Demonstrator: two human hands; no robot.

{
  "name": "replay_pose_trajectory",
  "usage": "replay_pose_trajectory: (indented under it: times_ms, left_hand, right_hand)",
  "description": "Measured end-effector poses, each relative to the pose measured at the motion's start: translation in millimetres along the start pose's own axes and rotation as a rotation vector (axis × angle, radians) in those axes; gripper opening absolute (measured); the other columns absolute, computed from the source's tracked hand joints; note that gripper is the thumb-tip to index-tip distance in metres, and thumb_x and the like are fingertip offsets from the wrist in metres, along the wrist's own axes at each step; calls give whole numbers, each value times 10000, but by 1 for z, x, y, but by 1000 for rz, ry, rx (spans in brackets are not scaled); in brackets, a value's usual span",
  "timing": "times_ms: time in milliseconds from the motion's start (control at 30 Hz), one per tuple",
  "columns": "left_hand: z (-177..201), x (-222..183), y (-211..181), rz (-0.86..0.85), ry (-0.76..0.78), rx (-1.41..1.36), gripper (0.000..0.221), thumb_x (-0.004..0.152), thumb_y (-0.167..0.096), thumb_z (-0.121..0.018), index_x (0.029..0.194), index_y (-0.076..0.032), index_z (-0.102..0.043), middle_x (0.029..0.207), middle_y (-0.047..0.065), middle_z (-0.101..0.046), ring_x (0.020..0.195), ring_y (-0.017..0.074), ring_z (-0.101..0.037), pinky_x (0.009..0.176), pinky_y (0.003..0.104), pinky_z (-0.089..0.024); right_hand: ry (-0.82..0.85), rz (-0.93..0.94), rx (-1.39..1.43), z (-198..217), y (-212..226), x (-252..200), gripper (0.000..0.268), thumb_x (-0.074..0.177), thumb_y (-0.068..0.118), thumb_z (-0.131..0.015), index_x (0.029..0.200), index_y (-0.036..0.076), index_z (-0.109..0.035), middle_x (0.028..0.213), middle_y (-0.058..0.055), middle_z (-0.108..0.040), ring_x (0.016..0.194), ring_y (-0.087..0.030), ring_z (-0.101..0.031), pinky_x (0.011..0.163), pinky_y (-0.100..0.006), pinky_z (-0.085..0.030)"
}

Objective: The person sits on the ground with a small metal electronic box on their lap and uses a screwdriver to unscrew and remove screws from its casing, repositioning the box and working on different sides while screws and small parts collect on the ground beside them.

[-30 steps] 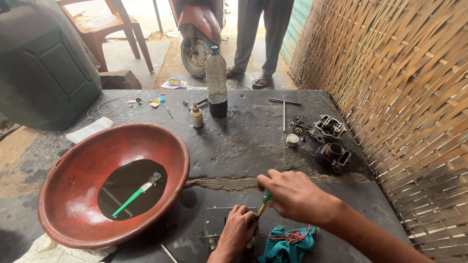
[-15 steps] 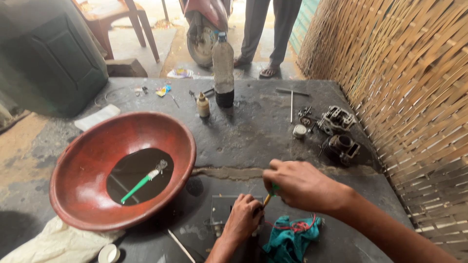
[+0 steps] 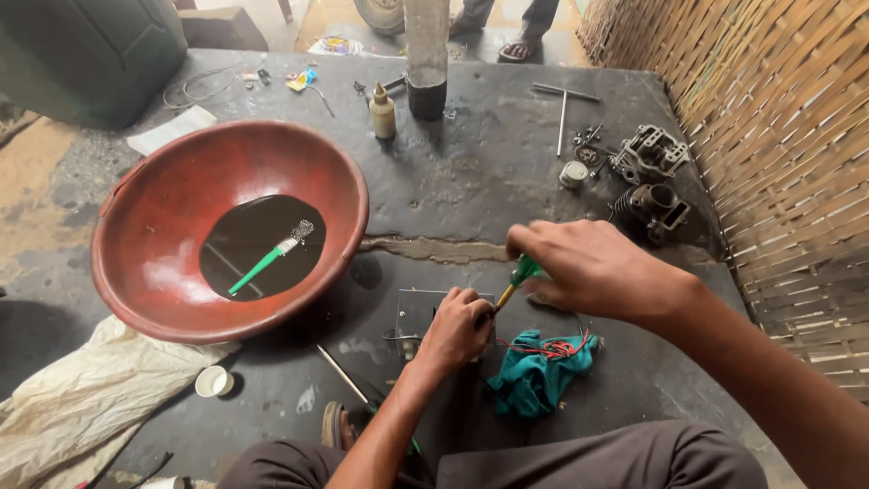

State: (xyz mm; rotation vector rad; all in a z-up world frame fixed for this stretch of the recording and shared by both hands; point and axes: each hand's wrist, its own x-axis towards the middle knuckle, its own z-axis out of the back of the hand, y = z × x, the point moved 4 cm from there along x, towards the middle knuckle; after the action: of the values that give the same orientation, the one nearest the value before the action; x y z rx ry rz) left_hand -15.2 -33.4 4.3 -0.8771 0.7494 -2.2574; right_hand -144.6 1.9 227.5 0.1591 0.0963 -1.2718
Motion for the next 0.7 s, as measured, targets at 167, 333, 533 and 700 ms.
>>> replay_pose_trajectory:
  times_ms: [167, 333, 533, 700]
  left_hand:
    - [2, 1, -4, 9, 7, -4, 145, 834, -61, -706, 964, -38, -767, 940, 120, -667, 959, 324, -595, 883, 414, -507]
    - [1, 2, -3, 8, 20, 0, 170, 826, -49, -690, 977, -39, -767, 951, 115, -668, 957, 319, -594, 885, 408, -507]
    - [-3, 2, 1, -9, 11, 16, 142, 847, -65, -700, 971, -46, -765, 952, 113, -662, 964, 318, -591, 893, 412, -504]
    - [-3, 0, 2, -5, 5, 27, 135, 857, -75, -705, 976, -45, -762, 949, 114, -661, 967, 321, -593, 899, 415, -503]
  right_hand:
    - [-36, 63, 30, 4, 2, -3, 277, 868, 305, -671, 1083, 134, -632, 983, -100, -728, 936, -313, -719, 747, -460, -559]
    - [-16, 6, 20, -1, 0, -5, 316, 876, 327, -677, 1121, 135, -623, 1009, -95, -738, 942, -303, -724, 778, -452, -563]
    - [-44, -24, 11, -4, -7, -6, 325, 874, 358, -700, 1096, 123, -669, 982, -99, -761, 901, -309, -736, 769, -451, -568]
    - [-42, -108, -11, 8, -5, -9, 303, 902, 368, -673, 1100, 139, -693, 935, -68, -771, 799, -233, -765, 739, -395, -601]
